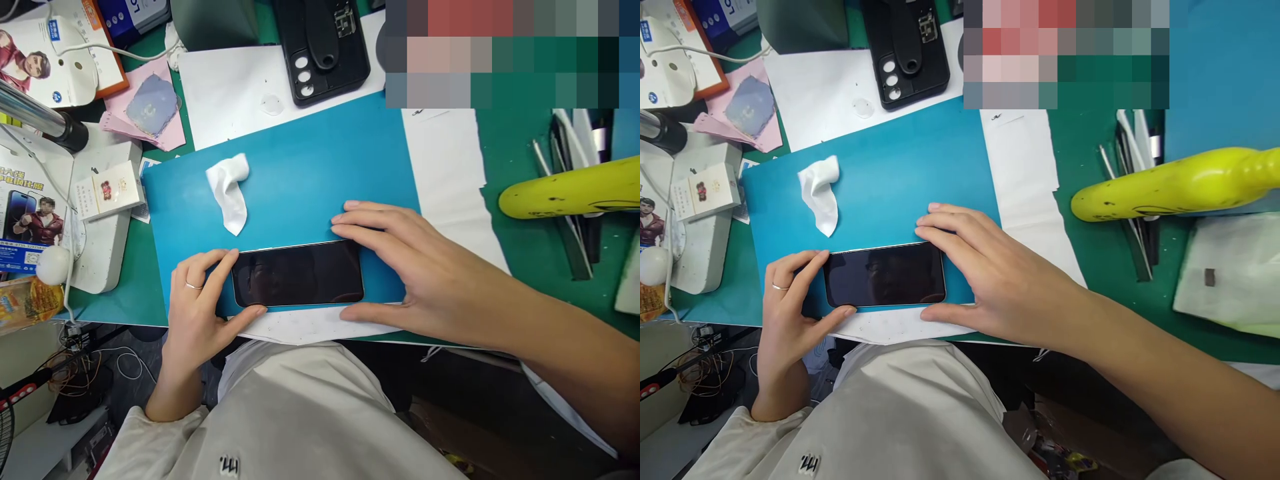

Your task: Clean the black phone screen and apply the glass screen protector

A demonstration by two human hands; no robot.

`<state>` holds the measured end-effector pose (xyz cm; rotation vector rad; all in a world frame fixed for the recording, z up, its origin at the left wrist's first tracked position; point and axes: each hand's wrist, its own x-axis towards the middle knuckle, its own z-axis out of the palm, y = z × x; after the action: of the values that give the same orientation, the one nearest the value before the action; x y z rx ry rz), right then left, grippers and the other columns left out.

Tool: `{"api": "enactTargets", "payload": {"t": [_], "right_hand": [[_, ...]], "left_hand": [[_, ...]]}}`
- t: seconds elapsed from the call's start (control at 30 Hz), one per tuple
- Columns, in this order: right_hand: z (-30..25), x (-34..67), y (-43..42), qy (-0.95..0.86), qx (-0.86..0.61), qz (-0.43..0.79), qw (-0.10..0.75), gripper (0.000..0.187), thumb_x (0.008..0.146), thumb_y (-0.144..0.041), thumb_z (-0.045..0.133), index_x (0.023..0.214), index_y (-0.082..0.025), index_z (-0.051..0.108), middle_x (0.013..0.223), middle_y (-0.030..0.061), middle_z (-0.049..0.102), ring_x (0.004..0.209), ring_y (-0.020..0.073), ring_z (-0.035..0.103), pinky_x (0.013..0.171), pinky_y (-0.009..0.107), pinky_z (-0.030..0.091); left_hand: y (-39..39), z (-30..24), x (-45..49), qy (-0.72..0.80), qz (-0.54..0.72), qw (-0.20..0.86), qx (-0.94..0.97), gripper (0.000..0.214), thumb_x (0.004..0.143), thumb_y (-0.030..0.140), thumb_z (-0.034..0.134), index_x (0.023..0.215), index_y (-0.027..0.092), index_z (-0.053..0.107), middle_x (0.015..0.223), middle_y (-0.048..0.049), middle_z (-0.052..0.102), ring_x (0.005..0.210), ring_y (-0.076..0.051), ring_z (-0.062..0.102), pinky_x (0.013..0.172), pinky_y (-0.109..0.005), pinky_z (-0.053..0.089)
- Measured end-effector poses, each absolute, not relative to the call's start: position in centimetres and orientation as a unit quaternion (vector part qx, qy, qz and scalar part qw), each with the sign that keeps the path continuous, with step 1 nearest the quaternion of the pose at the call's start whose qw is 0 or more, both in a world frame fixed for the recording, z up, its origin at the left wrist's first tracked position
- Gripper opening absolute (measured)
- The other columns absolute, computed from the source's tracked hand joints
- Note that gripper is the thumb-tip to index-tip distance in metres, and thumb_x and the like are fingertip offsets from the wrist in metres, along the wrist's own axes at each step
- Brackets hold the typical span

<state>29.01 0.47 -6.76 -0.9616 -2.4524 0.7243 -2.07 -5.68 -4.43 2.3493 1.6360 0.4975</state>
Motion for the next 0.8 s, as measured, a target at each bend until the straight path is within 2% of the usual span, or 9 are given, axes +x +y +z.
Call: {"api": "enactTargets", "payload": {"t": [0.13,0.33,0.57,0.8], "right_hand": [[-6.59,28.87,0.45,-0.878,-0.35,0.245,0.218,0.087,0.092,-0.065,0.061,0.158,-0.016,0.034,0.146,0.0207,0.055,0.142,0.0383,0.049,0.113,0.053,0.049],[-6.52,28.75,0.61,-0.881,-0.346,0.221,0.236,0.088,0.089,-0.062,0.067,0.156,-0.015,0.038,0.142,0.0207,0.058,0.138,0.0382,0.054,0.113,0.052,0.05],[-6.59,28.62,0.67,-0.883,-0.338,0.201,0.258,0.076,0.088,-0.058,0.071,0.148,-0.017,0.047,0.13,0.0174,0.065,0.13,0.0368,0.059,0.109,0.051,0.051],[-6.47,28.84,0.8,-0.909,-0.33,0.15,0.206,0.079,0.091,-0.07,0.057,0.143,-0.011,0.048,0.124,0.0213,0.063,0.12,0.0375,0.06,0.101,0.051,0.053]], "left_hand": [[-5.7,-4.56,-2.08,0.557,0.169,0.112,0.805,0.08,0.087,0.059,0.075,0.152,0.021,0.048,0.133,-0.0156,0.062,0.121,-0.033,0.056,0.104,-0.045,0.043],[-5.66,-4.59,-1.97,0.55,0.165,0.1,0.813,0.086,0.086,0.064,0.073,0.154,0.02,0.045,0.132,-0.0169,0.061,0.121,-0.033,0.056,0.104,-0.044,0.044],[-5.94,-4.68,-1.89,0.564,0.153,0.101,0.805,0.09,0.086,0.068,0.071,0.157,0.021,0.042,0.137,-0.0178,0.059,0.125,-0.035,0.054,0.107,-0.047,0.043],[-6.02,-4.53,-1.77,0.578,0.151,0.1,0.796,0.085,0.085,0.07,0.07,0.151,0.022,0.049,0.139,-0.0173,0.057,0.127,-0.035,0.052,0.11,-0.047,0.042]]}}
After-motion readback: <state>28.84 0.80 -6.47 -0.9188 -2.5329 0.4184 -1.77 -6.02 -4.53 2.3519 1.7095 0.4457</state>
